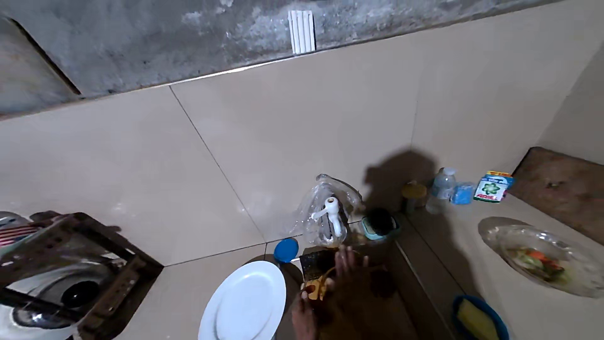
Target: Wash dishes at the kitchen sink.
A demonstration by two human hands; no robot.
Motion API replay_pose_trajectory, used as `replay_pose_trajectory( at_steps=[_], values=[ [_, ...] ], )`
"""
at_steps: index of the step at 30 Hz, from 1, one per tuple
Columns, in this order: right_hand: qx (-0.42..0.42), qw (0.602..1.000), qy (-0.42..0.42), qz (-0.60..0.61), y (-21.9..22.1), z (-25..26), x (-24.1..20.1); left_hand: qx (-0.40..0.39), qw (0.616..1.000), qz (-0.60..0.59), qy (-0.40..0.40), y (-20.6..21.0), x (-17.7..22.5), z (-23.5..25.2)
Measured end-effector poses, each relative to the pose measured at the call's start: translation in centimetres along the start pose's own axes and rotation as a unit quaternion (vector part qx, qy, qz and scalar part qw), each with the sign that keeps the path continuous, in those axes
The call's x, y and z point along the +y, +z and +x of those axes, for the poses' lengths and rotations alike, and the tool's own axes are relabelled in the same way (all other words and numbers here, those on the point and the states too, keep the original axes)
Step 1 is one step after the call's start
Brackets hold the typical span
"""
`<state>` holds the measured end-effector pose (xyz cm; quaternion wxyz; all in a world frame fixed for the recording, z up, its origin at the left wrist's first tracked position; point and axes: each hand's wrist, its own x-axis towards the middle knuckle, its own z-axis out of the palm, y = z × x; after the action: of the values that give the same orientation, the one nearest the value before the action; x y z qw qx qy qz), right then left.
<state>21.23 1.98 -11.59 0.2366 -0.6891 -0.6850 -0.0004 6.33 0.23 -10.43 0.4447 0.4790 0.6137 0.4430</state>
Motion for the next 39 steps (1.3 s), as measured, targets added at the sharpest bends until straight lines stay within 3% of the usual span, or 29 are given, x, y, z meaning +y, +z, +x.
replay_pose_trajectory(
  at_steps=[1, 2, 4, 5, 7, 10, 14, 18, 20, 23, 27, 29, 32, 35, 39],
  values=[
    [0.058, 0.996, -0.048, 0.053, 2.5, -0.2, -1.1, -0.001, 1.0, -0.009, -0.002, 0.4, 0.2, -0.1],
    [0.065, 0.99, -0.086, 0.091, 2.9, -1.1, -2.5, 0.004, 1.0, -0.019, -0.002, 0.7, 0.5, -0.1],
    [-0.124, 0.977, -0.13, 0.116, -3.9, -4.1, -4.8, 0.004, 0.999, -0.045, -0.004, 0.0, 0.7, 0.2],
    [-0.17, 0.966, -0.145, 0.128, -6.6, -5.2, -4.6, 0.001, 0.999, -0.054, -0.007, -1.0, 0.6, 0.4],
    [-0.124, 0.969, -0.176, 0.119, -6.9, -6.3, -0.8, -0.014, 0.996, -0.083, -0.006, -2.9, 0.3, 1.0],
    [-0.035, 0.982, -0.182, 0.046, -1.8, -2.4, 4.0, -0.063, 0.993, -0.09, -0.029, -3.4, -0.1, 0.3],
    [0.046, 0.979, -0.199, 0.003, 2.1, -0.1, -0.5, -0.051, 0.992, -0.106, -0.049, 0.6, 0.9, -0.6],
    [-0.2, 0.938, -0.275, 0.066, -7.6, -5.1, -2.7, -0.023, 0.987, -0.147, -0.056, -0.1, 1.3, -0.3],
    [-0.159, 0.929, -0.331, 0.053, -8.5, -5.9, 1.2, -0.036, 0.985, -0.148, -0.086, -1.7, 1.4, 0.1],
    [-0.064, 0.959, -0.269, 0.066, -5.0, -2.8, 4.8, -0.04, 0.985, -0.137, -0.095, -2.0, 1.3, -0.3],
    [-0.028, 0.978, -0.205, 0.021, -1.2, -0.4, -0.1, -0.055, 0.987, -0.139, -0.059, 0.6, 2.1, -1.0],
    [-0.066, 0.965, -0.249, 0.048, -1.2, -2.5, -2.0, -0.038, 0.987, -0.154, -0.035, 0.8, 1.5, 0.0],
    [-0.082, 0.934, -0.328, 0.117, -3.3, -5.4, 0.8, -0.028, 0.987, -0.151, -0.041, -1.0, 1.8, 0.9],
    [-0.094, 0.952, -0.275, 0.098, -5.0, -3.1, 3.6, -0.022, 0.988, -0.133, -0.081, -2.0, 2.6, 0.6],
    [-0.121, 0.967, -0.216, 0.055, -4.2, -0.2, 0.4, -0.048, 0.988, -0.131, -0.067, -0.1, 2.4, 0.1]
  ],
)
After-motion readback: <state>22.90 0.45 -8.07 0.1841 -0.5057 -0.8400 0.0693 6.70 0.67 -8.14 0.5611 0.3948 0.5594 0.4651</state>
